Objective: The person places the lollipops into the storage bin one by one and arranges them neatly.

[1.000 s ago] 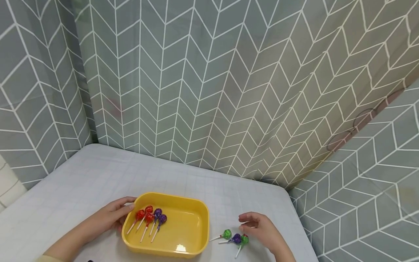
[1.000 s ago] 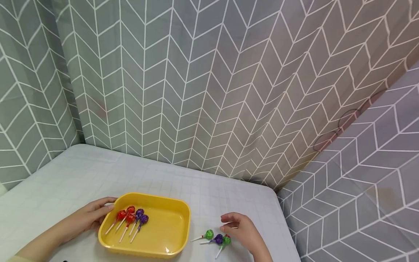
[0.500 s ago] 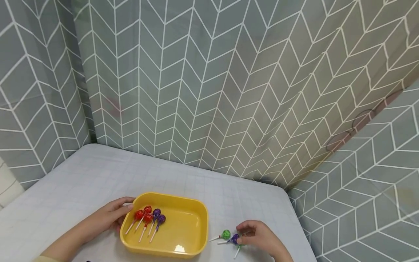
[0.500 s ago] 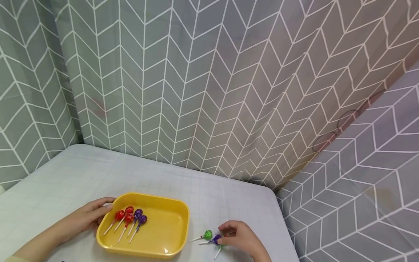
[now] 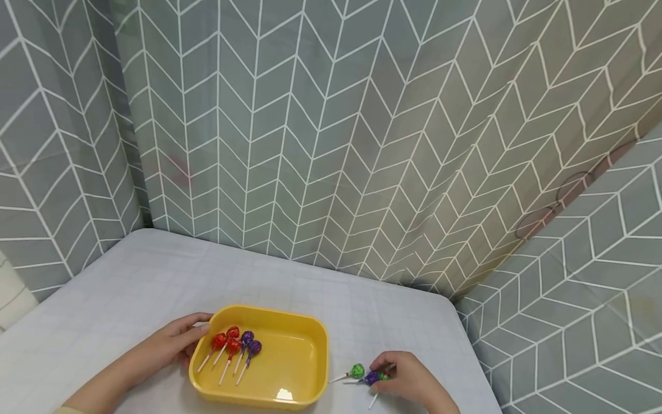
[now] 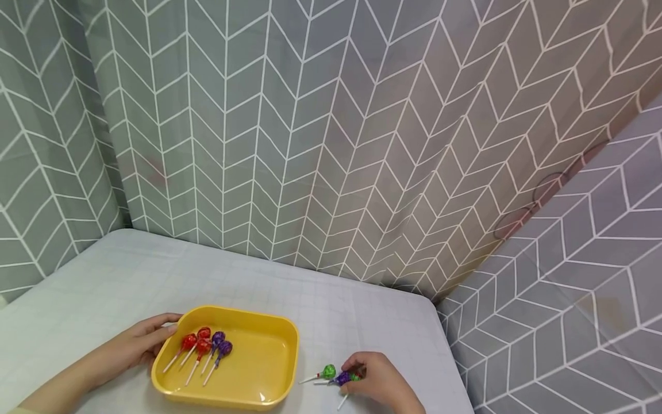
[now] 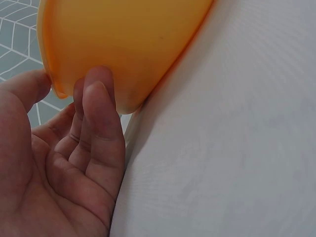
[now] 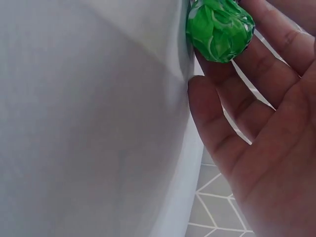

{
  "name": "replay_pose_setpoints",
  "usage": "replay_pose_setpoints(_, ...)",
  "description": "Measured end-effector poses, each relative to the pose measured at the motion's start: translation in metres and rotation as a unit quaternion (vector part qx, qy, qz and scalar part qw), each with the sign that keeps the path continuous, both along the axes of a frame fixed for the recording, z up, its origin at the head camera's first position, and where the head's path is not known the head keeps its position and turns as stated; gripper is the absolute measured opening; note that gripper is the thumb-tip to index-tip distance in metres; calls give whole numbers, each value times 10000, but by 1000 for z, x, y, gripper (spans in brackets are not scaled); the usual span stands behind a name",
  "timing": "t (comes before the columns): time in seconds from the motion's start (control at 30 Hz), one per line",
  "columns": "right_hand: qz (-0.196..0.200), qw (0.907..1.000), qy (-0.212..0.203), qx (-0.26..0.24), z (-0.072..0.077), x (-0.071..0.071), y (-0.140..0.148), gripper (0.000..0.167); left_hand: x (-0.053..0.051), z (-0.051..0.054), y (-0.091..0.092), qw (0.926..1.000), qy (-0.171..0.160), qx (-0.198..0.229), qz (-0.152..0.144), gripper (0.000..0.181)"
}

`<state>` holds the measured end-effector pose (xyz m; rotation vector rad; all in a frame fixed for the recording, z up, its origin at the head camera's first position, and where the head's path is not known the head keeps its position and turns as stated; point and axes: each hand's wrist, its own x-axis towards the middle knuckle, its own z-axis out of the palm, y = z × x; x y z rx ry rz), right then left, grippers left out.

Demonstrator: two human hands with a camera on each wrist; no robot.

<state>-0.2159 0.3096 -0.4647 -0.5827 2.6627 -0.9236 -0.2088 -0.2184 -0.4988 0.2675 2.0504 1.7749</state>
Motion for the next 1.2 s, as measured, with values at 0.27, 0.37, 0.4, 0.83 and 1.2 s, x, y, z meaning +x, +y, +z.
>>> replay_pose_setpoints(0.27, 32, 9998, 184, 85, 7, 3, -1, 23, 1, 2, 2, 10000, -10, -35, 41, 66)
replay_pose_setpoints(0.37, 130, 9994, 300, -151, 11, 2, 4, 24, 2, 2, 2, 10000, 4, -47, 52, 65)
replay_pose_setpoints(0.4, 139, 9991, 333, -206, 11, 2, 6, 24, 1, 2, 2, 10000, 4, -50, 48, 64)
replay_pose_setpoints(0.83, -562, 9848, 46, -1640, 21, 4, 9, 34, 0, 0, 2, 10000, -20, -3, 19, 63)
replay_pose_setpoints(1.2, -1061, 9746, -85, -1969, 26, 5, 7, 39, 1, 1, 2, 10000, 26, -21, 13, 66)
